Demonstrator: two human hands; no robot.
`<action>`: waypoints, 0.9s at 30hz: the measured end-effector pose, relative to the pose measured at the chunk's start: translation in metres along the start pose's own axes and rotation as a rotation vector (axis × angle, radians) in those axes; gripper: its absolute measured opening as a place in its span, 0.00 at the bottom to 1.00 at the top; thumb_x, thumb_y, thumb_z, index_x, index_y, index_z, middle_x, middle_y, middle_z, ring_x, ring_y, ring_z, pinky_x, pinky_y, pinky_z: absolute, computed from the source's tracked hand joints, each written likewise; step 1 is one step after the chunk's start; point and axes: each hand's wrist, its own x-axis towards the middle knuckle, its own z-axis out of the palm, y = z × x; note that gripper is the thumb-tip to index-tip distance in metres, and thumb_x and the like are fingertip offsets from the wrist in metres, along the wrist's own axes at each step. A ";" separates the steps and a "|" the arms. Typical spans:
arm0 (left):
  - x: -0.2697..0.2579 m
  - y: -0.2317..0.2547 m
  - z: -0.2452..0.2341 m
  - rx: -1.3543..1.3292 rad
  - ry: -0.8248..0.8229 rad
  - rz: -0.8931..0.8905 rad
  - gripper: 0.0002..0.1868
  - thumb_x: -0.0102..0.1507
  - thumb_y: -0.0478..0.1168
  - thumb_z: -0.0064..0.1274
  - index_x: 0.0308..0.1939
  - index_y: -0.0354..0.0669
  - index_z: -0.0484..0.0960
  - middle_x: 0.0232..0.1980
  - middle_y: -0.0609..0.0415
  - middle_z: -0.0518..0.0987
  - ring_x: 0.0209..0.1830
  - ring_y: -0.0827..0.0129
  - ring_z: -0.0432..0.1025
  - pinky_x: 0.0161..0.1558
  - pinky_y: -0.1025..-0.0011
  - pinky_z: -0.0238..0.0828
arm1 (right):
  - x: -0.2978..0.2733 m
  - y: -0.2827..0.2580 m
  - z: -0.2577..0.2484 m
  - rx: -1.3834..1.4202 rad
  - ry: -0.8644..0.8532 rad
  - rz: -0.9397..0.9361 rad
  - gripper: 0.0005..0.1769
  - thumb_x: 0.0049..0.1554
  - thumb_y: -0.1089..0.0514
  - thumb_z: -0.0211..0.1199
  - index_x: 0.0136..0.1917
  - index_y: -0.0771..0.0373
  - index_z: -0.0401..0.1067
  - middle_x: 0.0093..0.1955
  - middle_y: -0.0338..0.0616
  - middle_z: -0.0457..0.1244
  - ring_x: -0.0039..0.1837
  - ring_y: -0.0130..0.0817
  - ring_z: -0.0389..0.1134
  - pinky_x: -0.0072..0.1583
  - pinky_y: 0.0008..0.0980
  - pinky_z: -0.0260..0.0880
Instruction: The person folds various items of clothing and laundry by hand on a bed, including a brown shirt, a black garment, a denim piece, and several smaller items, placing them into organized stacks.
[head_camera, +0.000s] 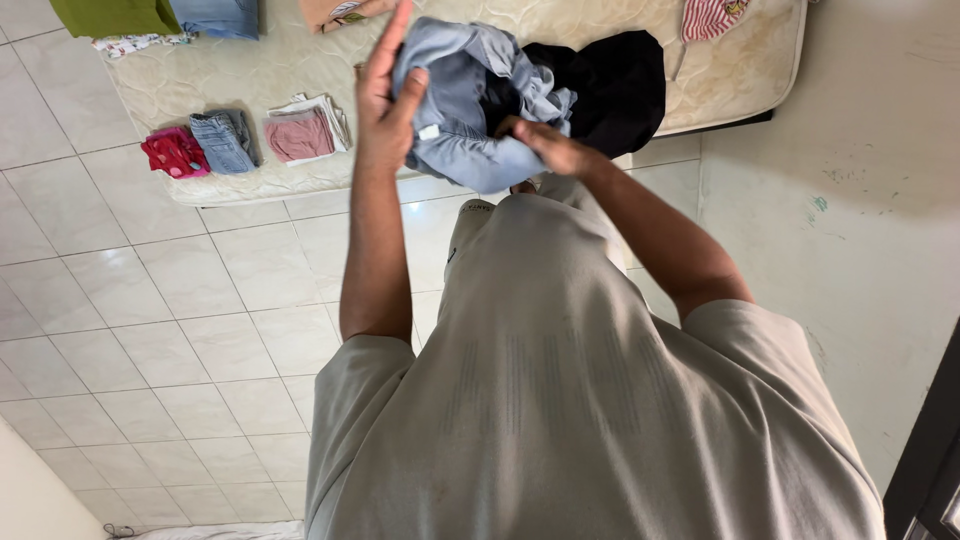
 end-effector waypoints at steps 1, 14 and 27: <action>-0.001 0.005 -0.005 -0.002 -0.001 -0.004 0.30 0.73 0.33 0.55 0.78 0.39 0.63 0.77 0.54 0.69 0.57 0.77 0.72 0.59 0.79 0.70 | -0.003 0.014 -0.011 0.003 0.001 0.003 0.29 0.70 0.38 0.39 0.74 0.51 0.67 0.70 0.46 0.64 0.71 0.38 0.64 0.68 0.40 0.65; -0.021 -0.015 -0.022 1.034 -0.411 0.006 0.14 0.61 0.30 0.59 0.49 0.45 0.89 0.38 0.51 0.80 0.32 0.59 0.76 0.38 0.63 0.76 | -0.062 0.084 -0.176 -1.402 0.529 0.534 0.32 0.59 0.48 0.70 0.65 0.53 0.52 0.59 0.56 0.65 0.52 0.49 0.72 0.52 0.45 0.72; 0.019 0.007 0.020 0.640 -0.427 0.145 0.17 0.64 0.25 0.55 0.53 0.45 0.88 0.36 0.51 0.75 0.31 0.63 0.72 0.34 0.66 0.69 | -0.008 -0.006 -0.041 -0.597 0.216 -0.562 0.44 0.48 0.48 0.79 0.72 0.69 0.69 0.74 0.63 0.60 0.73 0.58 0.61 0.70 0.48 0.62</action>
